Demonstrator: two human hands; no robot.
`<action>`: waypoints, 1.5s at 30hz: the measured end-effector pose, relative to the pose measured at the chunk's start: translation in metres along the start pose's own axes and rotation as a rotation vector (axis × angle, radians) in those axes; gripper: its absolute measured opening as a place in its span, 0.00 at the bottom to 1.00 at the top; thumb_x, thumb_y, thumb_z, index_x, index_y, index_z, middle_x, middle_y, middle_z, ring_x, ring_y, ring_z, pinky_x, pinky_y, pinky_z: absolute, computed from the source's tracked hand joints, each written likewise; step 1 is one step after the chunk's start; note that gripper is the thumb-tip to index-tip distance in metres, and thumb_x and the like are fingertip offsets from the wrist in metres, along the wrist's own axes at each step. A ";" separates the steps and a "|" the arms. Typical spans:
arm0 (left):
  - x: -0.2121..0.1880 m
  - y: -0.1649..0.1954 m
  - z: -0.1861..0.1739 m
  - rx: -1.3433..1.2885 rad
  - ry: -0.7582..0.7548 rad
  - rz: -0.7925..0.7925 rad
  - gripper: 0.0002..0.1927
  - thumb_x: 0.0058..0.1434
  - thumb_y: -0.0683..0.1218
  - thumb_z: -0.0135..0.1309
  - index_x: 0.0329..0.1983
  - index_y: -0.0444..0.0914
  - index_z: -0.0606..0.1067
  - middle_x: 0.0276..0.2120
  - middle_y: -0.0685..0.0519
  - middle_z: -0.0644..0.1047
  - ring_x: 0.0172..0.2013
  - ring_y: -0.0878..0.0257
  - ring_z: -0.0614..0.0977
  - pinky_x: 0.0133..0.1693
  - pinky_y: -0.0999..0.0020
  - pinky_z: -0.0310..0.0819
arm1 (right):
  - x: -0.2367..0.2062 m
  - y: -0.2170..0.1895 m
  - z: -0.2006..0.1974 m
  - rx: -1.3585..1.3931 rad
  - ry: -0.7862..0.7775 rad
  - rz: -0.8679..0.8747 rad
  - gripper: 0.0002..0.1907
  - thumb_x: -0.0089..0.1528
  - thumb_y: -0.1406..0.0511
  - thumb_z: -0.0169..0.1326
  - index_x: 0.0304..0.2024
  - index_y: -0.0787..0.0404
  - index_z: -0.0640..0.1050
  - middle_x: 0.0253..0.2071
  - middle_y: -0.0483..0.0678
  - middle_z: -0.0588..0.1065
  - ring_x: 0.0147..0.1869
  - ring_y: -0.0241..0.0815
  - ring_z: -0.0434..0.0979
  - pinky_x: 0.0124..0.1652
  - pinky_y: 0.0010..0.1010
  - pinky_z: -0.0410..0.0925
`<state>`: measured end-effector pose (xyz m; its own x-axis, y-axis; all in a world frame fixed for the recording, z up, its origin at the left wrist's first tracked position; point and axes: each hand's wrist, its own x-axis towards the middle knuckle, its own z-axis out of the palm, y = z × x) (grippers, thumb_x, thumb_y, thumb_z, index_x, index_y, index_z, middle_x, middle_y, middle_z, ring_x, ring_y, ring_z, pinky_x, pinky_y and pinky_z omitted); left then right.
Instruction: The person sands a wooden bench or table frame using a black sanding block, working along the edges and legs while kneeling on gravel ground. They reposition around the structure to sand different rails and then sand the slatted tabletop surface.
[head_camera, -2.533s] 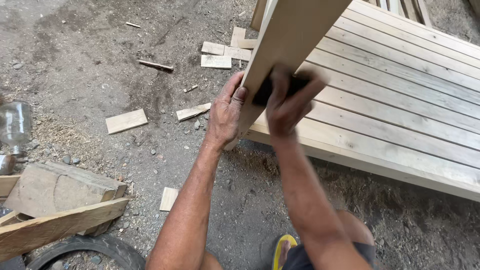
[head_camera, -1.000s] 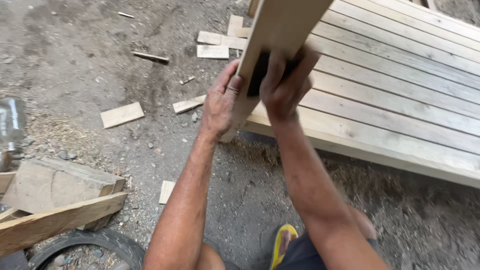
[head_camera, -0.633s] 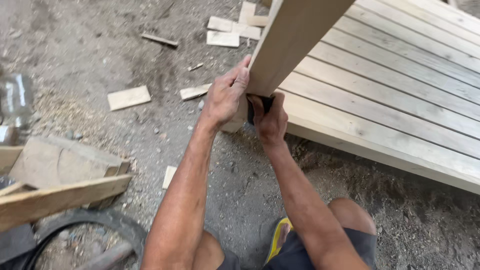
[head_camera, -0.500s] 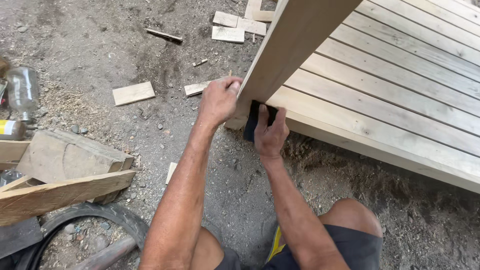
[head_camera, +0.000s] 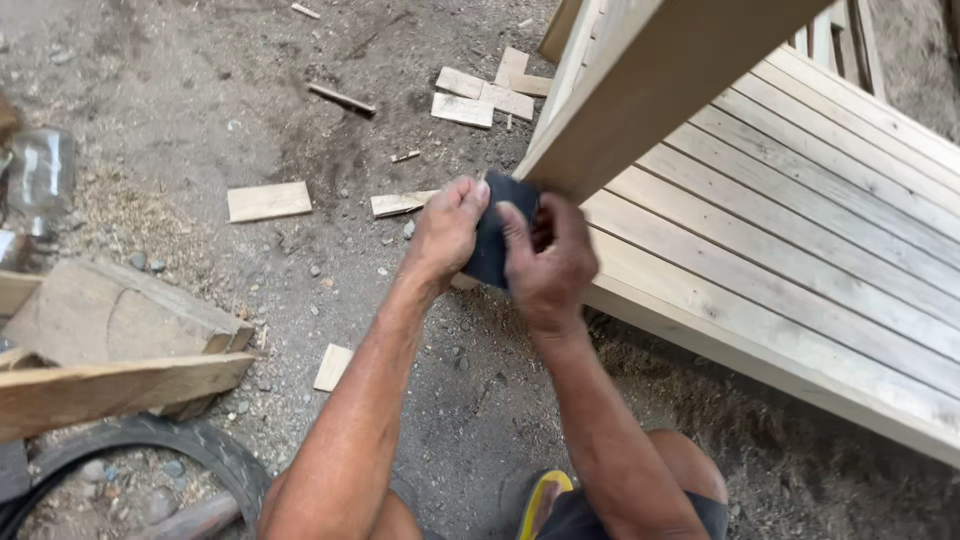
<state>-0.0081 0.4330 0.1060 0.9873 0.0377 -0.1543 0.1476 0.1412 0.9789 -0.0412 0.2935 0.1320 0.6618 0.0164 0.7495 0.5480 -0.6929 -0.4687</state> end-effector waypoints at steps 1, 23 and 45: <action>0.002 0.002 0.001 0.103 0.119 0.057 0.17 0.74 0.53 0.45 0.33 0.39 0.72 0.24 0.56 0.73 0.28 0.65 0.73 0.32 0.64 0.70 | 0.008 0.000 -0.009 -0.008 -0.002 -0.015 0.16 0.68 0.55 0.62 0.46 0.60 0.75 0.34 0.45 0.74 0.33 0.36 0.76 0.31 0.26 0.74; 0.033 0.039 0.088 0.078 0.593 0.727 0.14 0.78 0.55 0.41 0.56 0.47 0.74 0.47 0.49 0.70 0.44 0.63 0.76 0.41 0.66 0.85 | 0.176 0.182 -0.036 -0.215 0.265 -0.262 0.26 0.82 0.51 0.21 0.78 0.37 0.31 0.81 0.36 0.29 0.86 0.34 0.33 0.85 0.27 0.45; 0.021 -0.047 0.042 0.282 0.050 0.516 0.40 0.72 0.64 0.23 0.76 0.32 0.52 0.65 0.35 0.69 0.64 0.44 0.75 0.59 0.53 0.77 | 0.171 0.183 -0.023 -0.083 0.351 -0.171 0.26 0.82 0.53 0.24 0.76 0.33 0.29 0.79 0.29 0.27 0.85 0.27 0.33 0.82 0.20 0.50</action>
<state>0.0083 0.3859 0.0619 0.9326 0.0787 0.3522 -0.3347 -0.1763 0.9257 0.1602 0.1530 0.1850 0.3416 -0.1008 0.9344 0.5822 -0.7578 -0.2945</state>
